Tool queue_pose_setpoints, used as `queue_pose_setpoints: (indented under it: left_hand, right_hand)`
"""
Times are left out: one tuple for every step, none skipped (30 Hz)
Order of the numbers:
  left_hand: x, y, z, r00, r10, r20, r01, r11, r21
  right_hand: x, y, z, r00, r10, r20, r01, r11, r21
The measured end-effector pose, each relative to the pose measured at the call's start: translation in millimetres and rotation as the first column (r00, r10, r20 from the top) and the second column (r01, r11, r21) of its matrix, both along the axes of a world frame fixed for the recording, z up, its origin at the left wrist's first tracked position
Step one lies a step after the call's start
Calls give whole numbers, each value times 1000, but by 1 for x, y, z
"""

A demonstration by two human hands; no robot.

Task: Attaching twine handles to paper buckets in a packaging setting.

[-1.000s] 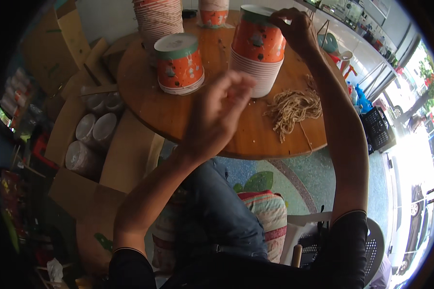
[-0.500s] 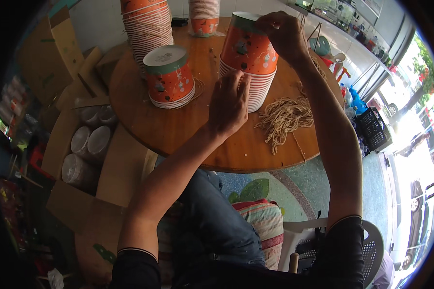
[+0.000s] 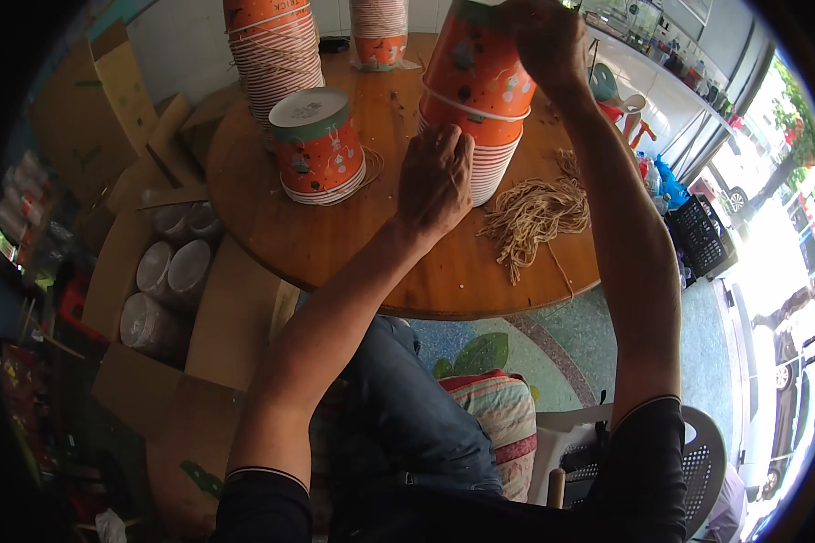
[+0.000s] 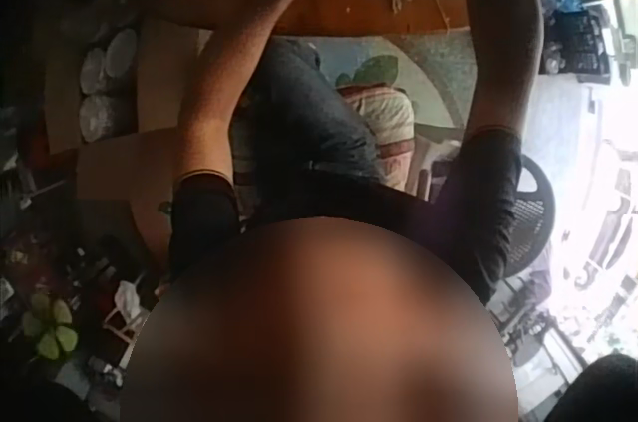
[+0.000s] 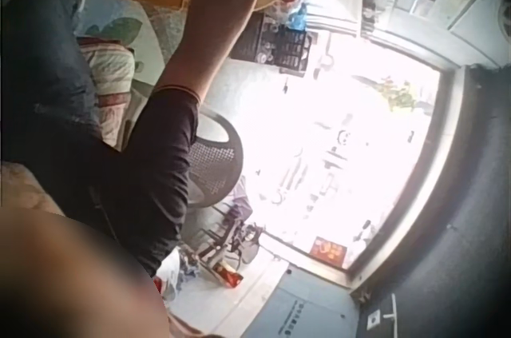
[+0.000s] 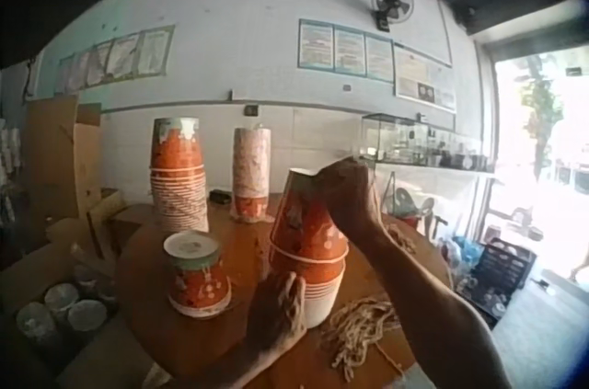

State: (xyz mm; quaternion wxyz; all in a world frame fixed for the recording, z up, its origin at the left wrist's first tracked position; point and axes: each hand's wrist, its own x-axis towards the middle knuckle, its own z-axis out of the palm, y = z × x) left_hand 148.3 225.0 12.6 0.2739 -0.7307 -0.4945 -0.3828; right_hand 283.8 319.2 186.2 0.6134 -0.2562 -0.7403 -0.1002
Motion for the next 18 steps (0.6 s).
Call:
queue_pose_setpoints:
  left_hand:
    - [7, 3, 4, 1000, -28, 3, 28, 1000, -6]
    - [14, 6, 8, 999, -48, 3, 48, 999, -2]
    - [20, 11, 11, 999, -49, 4, 49, 999, -15]
    - [25, 15, 12, 999, -45, 5, 45, 998, -32]
    - [27, 18, 14, 997, -66, 36, 67, 997, -29]
    - [17, 19, 14, 996, -65, 63, 67, 997, -36]
    - [-1, 19, 12, 995, -57, 88, 64, 994, -86]
    - [2, 22, 15, 979, -109, 175, 122, 990, -68]
    - [1, 23, 16, 956, -145, 255, 164, 985, -54]
    - [-2, 18, 21, 873, -244, 421, 261, 965, 18]
    - [-6, 7, 24, 752, -309, 582, 327, 942, 77]
    - [2, -14, 38, 586, -381, 715, 399, 904, 155]
    - [6, -45, 52, 542, -444, 713, 404, 882, 243]
    - [22, -73, 66, 477, -521, 707, 427, 841, 332]
    - [14, -93, 70, 571, -548, 611, 369, 836, 405]
    - [16, -111, 75, 642, -581, 500, 342, 801, 491]
    - [17, -128, 71, 672, -498, 548, 340, 865, 369]
    - [15, -145, 64, 705, -400, 585, 327, 916, 232]
  right_hand:
    - [18, 18, 11, 903, -350, 247, 324, 935, 141]
    - [37, 33, 17, 949, -294, 117, 271, 946, 180]
    - [55, 47, 23, 975, -223, -9, 219, 949, 225]
    - [66, 52, 43, 802, -596, 30, 555, 763, 331]
    - [79, 53, 46, 907, 50, -419, -62, 998, -14]
    - [89, 44, 54, 887, 129, -444, -157, 987, -28]
    - [64, 8, 65, 805, 212, -554, -287, 957, -50]
    - [78, -12, 73, 791, 270, -549, -349, 936, -41]
    - [88, -26, 73, 766, 336, -549, -423, 905, -37]
    - [85, -38, 64, 748, 265, -609, -415, 902, -116]
    - [83, -53, 46, 737, 322, -594, -502, 849, -163]
    - [89, -74, 27, 731, 364, -578, -561, 802, -205]
    - [88, -96, 7, 761, 302, -575, -534, 795, -288]
    - [121, -66, -27, 800, 274, -533, -483, 821, -303]
    - [92, -106, -57, 767, 191, -612, -548, 691, -471]
    - [75, -125, -80, 635, 375, -675, -713, 620, -327]
    - [61, -143, -104, 441, 411, -798, -857, 457, -237]
    - [50, -168, -124, 500, 319, -805, -842, 395, -367]
